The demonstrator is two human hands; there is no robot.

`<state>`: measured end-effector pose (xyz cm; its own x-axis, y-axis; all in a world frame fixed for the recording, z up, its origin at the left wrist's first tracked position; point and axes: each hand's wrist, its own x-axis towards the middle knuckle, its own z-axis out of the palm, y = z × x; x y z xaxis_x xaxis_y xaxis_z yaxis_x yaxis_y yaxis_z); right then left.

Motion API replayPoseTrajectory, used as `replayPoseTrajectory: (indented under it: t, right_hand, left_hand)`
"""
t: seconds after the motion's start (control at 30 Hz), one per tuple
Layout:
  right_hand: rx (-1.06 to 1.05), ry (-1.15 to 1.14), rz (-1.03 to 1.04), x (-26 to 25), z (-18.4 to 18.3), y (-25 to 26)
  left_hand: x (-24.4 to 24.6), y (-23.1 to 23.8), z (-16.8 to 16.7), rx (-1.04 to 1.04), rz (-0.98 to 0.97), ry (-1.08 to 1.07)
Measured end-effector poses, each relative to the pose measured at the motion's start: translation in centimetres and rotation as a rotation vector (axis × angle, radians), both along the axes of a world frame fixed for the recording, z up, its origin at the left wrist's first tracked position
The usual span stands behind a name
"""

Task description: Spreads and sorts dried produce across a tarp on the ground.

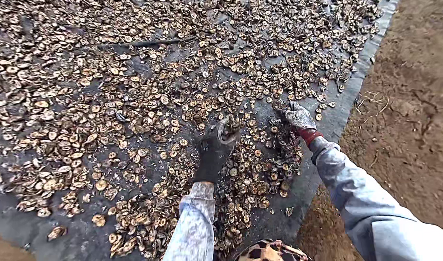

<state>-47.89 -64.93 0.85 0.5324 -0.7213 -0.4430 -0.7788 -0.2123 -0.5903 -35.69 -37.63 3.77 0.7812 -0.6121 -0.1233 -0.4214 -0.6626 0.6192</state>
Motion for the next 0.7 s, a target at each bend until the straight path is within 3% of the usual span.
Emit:
replayPoseTrajectory:
  t: [0.1,0.2,0.27,0.37,0.43,0.53,0.63,0.7]
  right_hand:
    - [-0.074,0.02,0.154,-1.1,0.3,-0.7]
    - [-0.237,0.188,0.359,-5.7,-1.8,4.8]
    - [-0.309,0.222,0.434,-9.5,-3.8,9.4]
    - [-0.425,-0.021,0.506,-13.0,-6.3,12.5]
    - [-0.344,-0.065,0.491,-12.9,-5.5,10.5]
    - [-0.153,0.011,0.154,-9.7,-1.1,5.5]
    - [-0.173,0.056,-0.057,-7.3,0.7,0.6]
    - [-0.239,0.048,-0.033,-6.3,0.4,-1.6]
  left_hand:
    - [5.4,-6.7,-1.4,0.299,-0.079,-0.044]
    - [7.5,-9.7,-4.6,0.423,-0.103,-0.058]
    - [6.0,-9.2,-6.7,0.408,-0.224,-0.098]
    - [2.6,-3.9,-8.9,0.326,-0.38,-0.14]
    - [0.9,-0.3,-8.9,0.278,-0.25,-0.167]
    - [-0.4,2.7,-7.1,0.333,-0.175,-0.008]
    - [-0.8,2.4,-5.4,0.337,-0.133,-0.064]
    - [-1.6,0.3,-4.5,0.312,-0.126,-0.125]
